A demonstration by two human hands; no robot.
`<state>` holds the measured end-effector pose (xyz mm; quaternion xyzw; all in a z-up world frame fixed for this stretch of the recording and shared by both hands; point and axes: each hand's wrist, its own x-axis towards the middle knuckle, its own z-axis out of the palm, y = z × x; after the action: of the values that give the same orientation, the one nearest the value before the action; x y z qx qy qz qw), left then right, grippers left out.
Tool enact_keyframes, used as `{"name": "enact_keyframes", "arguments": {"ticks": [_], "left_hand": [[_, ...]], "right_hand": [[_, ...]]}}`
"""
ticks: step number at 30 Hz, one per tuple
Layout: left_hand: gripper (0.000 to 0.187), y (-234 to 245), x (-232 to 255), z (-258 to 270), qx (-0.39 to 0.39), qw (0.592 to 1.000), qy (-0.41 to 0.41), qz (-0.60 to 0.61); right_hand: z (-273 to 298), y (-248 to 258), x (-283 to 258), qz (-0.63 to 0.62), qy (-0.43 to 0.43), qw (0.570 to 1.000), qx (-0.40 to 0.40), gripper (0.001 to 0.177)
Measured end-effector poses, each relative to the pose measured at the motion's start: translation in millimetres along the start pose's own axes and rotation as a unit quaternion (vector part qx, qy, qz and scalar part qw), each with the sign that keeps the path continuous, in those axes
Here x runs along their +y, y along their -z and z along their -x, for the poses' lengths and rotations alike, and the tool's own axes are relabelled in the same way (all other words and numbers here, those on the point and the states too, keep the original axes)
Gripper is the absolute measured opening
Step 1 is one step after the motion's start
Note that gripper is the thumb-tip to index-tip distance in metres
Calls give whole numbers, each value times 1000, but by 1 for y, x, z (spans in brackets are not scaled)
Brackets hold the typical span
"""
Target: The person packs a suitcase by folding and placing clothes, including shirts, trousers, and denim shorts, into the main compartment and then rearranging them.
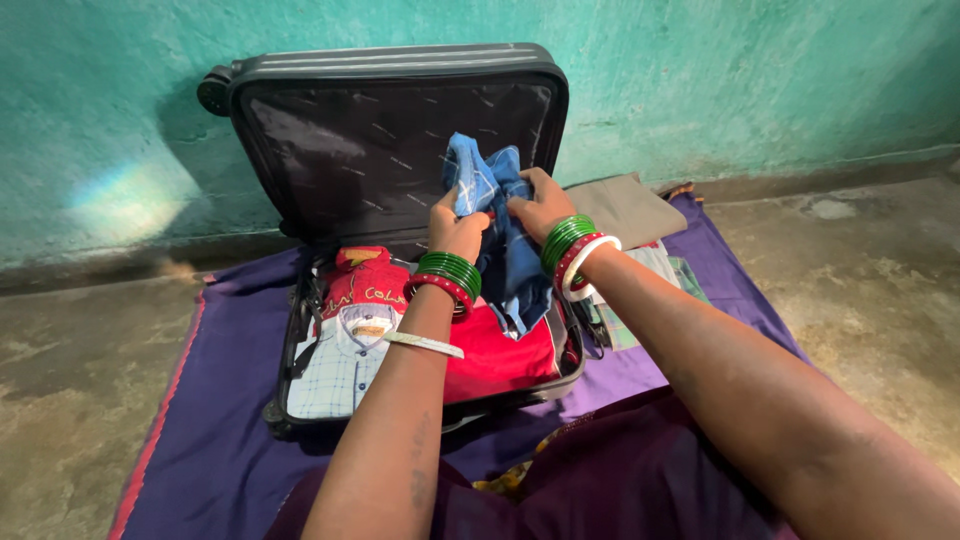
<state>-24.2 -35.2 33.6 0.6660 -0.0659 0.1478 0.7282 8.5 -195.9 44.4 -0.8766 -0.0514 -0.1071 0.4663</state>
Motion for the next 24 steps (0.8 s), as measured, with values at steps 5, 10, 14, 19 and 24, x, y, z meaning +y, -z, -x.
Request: {"name": "enact_keyframes", "arguments": {"ticks": [5, 10, 14, 19, 24], "left_hand": [[51, 0, -4, -3, 21, 1000, 5, -21], [51, 1, -1, 0, 32, 999, 36, -19], [47, 3, 9, 5, 61, 991, 13, -122], [49, 6, 5, 1, 108, 978, 7, -181], [47, 12, -1, -2, 80, 982, -22, -170]], "right_hand": [[-12, -7, 22, 30, 53, 998, 23, 52], [-14, -11, 28, 21, 90, 996, 13, 53], [-9, -9, 14, 18, 18, 1000, -10, 58], [-8, -12, 10, 28, 37, 999, -21, 66], [-7, -14, 10, -9, 72, 997, -33, 66]]}}
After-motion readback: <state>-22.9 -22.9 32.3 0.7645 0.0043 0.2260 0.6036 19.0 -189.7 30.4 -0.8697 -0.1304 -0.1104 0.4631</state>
